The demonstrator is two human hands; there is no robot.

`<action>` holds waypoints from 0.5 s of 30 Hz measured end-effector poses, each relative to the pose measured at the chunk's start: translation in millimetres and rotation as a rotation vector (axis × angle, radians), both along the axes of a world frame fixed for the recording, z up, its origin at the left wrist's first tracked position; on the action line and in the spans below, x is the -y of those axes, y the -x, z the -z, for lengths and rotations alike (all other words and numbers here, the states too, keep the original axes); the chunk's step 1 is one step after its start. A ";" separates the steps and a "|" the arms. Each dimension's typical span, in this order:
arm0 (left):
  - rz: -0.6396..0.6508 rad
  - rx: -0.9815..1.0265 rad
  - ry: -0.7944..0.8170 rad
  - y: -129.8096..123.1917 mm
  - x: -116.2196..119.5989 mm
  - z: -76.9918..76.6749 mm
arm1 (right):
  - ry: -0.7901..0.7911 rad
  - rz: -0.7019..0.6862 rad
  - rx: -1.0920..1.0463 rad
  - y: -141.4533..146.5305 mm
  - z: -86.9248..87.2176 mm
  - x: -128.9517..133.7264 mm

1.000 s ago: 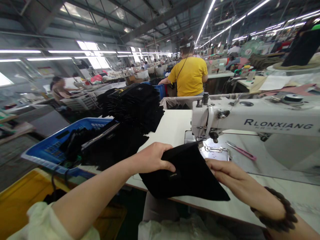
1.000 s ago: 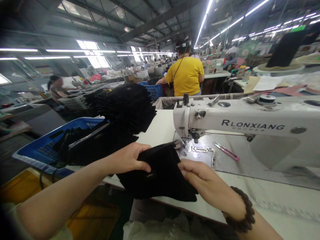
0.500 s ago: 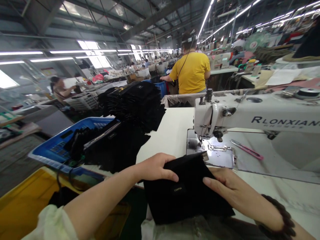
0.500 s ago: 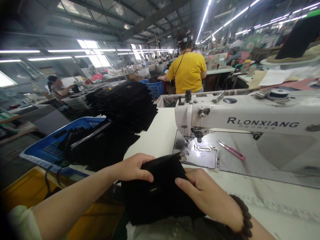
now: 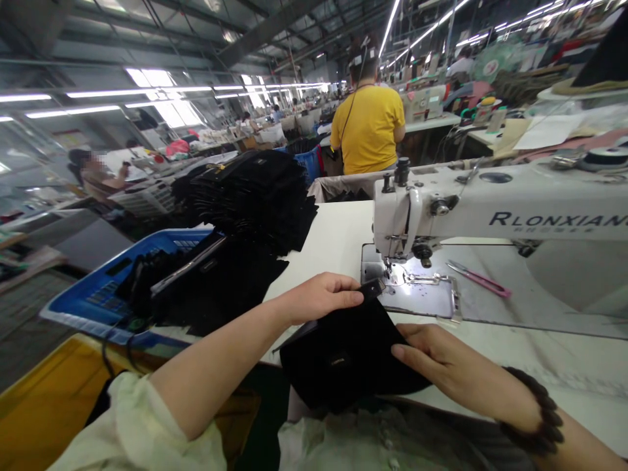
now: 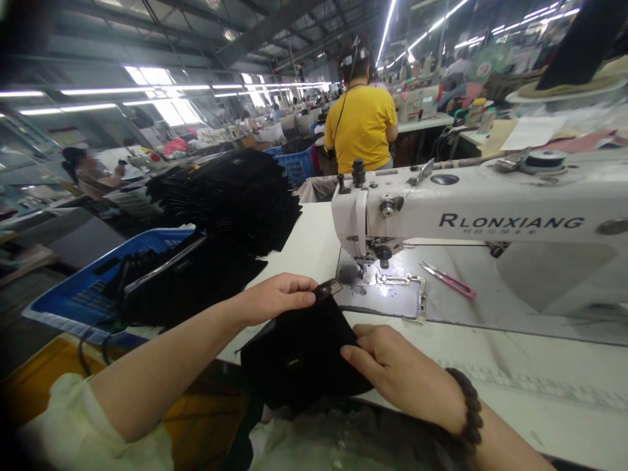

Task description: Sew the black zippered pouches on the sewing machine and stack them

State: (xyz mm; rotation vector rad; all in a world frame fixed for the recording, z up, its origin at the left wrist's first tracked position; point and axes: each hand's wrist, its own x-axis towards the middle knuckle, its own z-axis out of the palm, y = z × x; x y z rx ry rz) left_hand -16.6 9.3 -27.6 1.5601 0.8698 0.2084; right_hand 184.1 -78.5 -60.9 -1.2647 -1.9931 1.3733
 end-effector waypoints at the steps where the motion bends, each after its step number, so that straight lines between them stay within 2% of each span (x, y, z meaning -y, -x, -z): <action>1: -0.005 -0.036 -0.043 -0.2 -1.0 -1.9 | 0.020 0.009 -0.001 -0.7 3.6 1.1; 6: 0.039 -0.149 -0.295 -5.6 -1.0 -10.5 | 0.044 0.167 0.011 4.7 17.3 2.3; 10: -0.015 -0.176 -0.455 -6.5 2.3 -13.7 | -0.080 0.240 0.082 9.9 17.5 2.3; 12: -0.020 -0.180 -0.387 -4.1 1.8 -16.6 | -0.188 0.265 0.163 11.3 14.4 3.7; 15: 0.042 -0.149 -0.221 -1.2 -2.0 -23.9 | -0.307 0.272 0.245 14.5 8.3 6.1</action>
